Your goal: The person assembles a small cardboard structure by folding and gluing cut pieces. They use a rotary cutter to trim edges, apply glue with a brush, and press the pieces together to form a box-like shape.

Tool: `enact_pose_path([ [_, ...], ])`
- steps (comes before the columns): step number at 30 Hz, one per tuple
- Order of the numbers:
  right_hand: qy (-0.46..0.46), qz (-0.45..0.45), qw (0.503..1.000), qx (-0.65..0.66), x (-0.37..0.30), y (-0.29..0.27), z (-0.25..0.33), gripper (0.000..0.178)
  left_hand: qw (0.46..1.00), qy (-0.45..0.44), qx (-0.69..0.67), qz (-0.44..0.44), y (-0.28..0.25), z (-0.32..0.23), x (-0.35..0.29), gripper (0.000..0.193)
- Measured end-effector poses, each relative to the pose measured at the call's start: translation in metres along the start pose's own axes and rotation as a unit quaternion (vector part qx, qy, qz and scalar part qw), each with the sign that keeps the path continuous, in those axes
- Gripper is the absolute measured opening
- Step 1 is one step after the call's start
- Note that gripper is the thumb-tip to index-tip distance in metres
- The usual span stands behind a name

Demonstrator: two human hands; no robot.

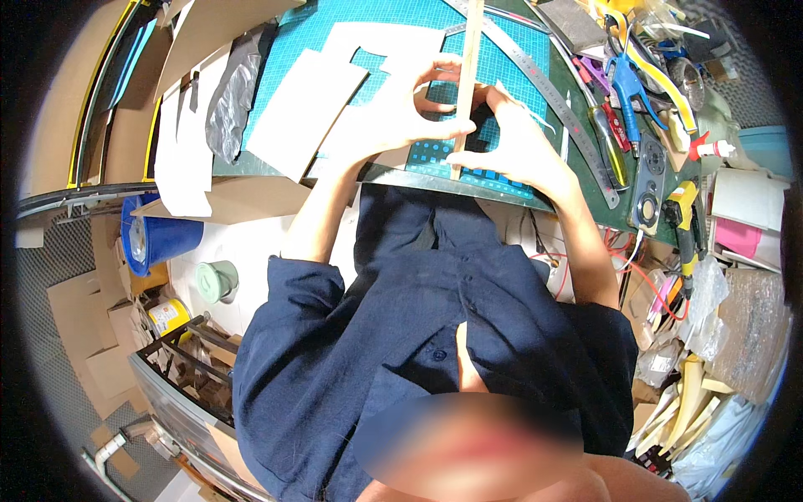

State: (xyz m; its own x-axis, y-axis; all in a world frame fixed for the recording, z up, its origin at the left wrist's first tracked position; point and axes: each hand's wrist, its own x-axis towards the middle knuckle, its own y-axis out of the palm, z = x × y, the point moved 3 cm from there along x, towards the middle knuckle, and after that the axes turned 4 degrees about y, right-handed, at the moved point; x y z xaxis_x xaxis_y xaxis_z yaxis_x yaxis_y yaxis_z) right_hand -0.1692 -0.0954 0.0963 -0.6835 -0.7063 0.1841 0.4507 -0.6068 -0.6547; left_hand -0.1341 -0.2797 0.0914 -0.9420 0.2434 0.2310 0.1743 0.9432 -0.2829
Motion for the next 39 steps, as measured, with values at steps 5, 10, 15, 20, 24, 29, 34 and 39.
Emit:
enact_pose_path([
  [5, 0.031, 0.004, 0.999, 0.019, 0.000, -0.001, 0.001, 0.077, 0.999, -0.012, -0.028, -0.011, 0.002, 0.002, -0.001, 0.099],
  [10, 0.044, 0.001, 0.999, 0.027, -0.001, 0.001, -0.002, 0.077, 0.999, -0.001, -0.033, -0.004, 0.002, 0.006, 0.000, 0.097],
  [15, 0.030, -0.007, 0.999, -0.006, -0.001, 0.002, -0.001, 0.079, 1.000, 0.010, -0.020, 0.000, 0.002, 0.007, 0.001, 0.096],
  [20, 0.034, -0.007, 0.999, 0.017, 0.000, 0.001, 0.000, 0.081, 0.999, -0.008, -0.033, 0.002, 0.001, 0.004, 0.002, 0.099],
  [24, 0.048, -0.006, 0.998, 0.033, -0.001, 0.002, -0.003, 0.082, 1.000, -0.010, -0.009, -0.009, 0.002, 0.001, 0.000, 0.098],
  [29, 0.055, -0.007, 0.998, 0.030, -0.001, 0.002, -0.003, 0.083, 1.000, -0.011, -0.016, -0.006, 0.002, 0.002, -0.001, 0.095],
  [34, 0.043, -0.017, 0.999, 0.024, -0.001, 0.002, -0.004, 0.080, 1.000, -0.005, -0.025, -0.006, 0.002, 0.003, 0.000, 0.092],
  [39, 0.029, -0.022, 0.999, 0.021, -0.001, 0.004, -0.008, 0.080, 1.000, -0.013, -0.022, -0.005, 0.003, 0.001, -0.001, 0.088],
])
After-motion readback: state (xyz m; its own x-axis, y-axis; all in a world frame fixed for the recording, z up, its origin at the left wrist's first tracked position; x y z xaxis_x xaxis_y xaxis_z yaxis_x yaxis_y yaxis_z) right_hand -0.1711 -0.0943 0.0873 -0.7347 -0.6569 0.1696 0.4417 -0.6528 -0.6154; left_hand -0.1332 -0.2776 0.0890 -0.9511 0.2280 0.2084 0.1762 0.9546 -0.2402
